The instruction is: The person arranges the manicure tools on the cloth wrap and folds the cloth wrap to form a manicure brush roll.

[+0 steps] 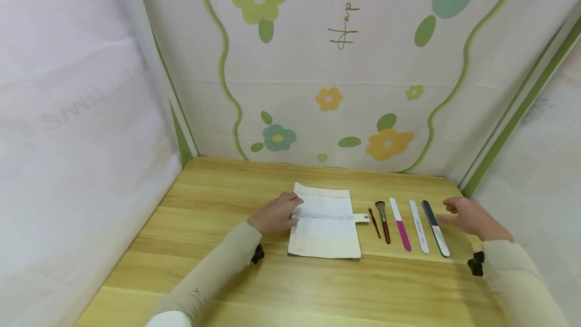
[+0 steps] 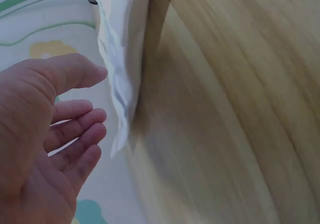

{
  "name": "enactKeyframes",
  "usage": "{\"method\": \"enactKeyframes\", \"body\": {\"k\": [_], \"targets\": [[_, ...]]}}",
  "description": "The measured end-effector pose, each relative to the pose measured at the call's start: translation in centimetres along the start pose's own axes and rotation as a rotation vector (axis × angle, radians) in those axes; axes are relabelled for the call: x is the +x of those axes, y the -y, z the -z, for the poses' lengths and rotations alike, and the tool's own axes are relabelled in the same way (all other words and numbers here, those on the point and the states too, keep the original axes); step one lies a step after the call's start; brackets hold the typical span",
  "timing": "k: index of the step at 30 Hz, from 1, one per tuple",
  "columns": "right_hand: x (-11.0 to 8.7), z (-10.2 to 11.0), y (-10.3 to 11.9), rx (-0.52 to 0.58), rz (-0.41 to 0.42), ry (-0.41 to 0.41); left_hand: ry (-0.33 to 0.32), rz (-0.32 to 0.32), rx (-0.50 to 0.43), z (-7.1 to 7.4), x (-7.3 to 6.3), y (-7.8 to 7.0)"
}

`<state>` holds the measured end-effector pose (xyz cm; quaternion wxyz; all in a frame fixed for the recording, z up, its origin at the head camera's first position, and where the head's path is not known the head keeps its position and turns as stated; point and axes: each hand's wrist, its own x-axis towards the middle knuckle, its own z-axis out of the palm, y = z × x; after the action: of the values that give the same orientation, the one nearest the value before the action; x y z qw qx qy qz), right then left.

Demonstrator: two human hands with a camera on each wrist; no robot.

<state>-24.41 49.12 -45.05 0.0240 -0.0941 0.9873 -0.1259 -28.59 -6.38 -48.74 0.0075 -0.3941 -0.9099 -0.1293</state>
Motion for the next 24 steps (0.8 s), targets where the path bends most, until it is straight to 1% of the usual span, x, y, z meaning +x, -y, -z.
{"method": "enactKeyframes", "body": {"k": [3, 7, 12, 16, 20, 24], "targets": [[0.8, -0.4, -0.4, 0.029, -0.025, 0.013, -0.003, -0.011, -0.005, -0.5, 0.5, 0.4], [1.4, -1.2, -0.7, 0.041, -0.061, 0.011, 0.015, -0.009, 0.001, -0.9, 0.7, 0.7], [1.4, -2.0, -1.3, 0.066, -0.136, 0.005, 0.027, 0.007, -0.013, -1.2, 0.7, 0.6], [1.4, -2.5, -1.5, 0.058, -0.144, 0.011, 0.03, 0.014, -0.028, -1.3, 0.7, 0.5], [1.5, -2.8, -1.3, 0.058, -0.148, 0.049, 0.031, 0.015, -0.014, -1.4, 0.8, 0.7], [1.8, -2.8, -1.0, 0.092, -0.165, 0.117, 0.032, 0.01, -0.02, -1.4, 0.9, 0.8]]}}
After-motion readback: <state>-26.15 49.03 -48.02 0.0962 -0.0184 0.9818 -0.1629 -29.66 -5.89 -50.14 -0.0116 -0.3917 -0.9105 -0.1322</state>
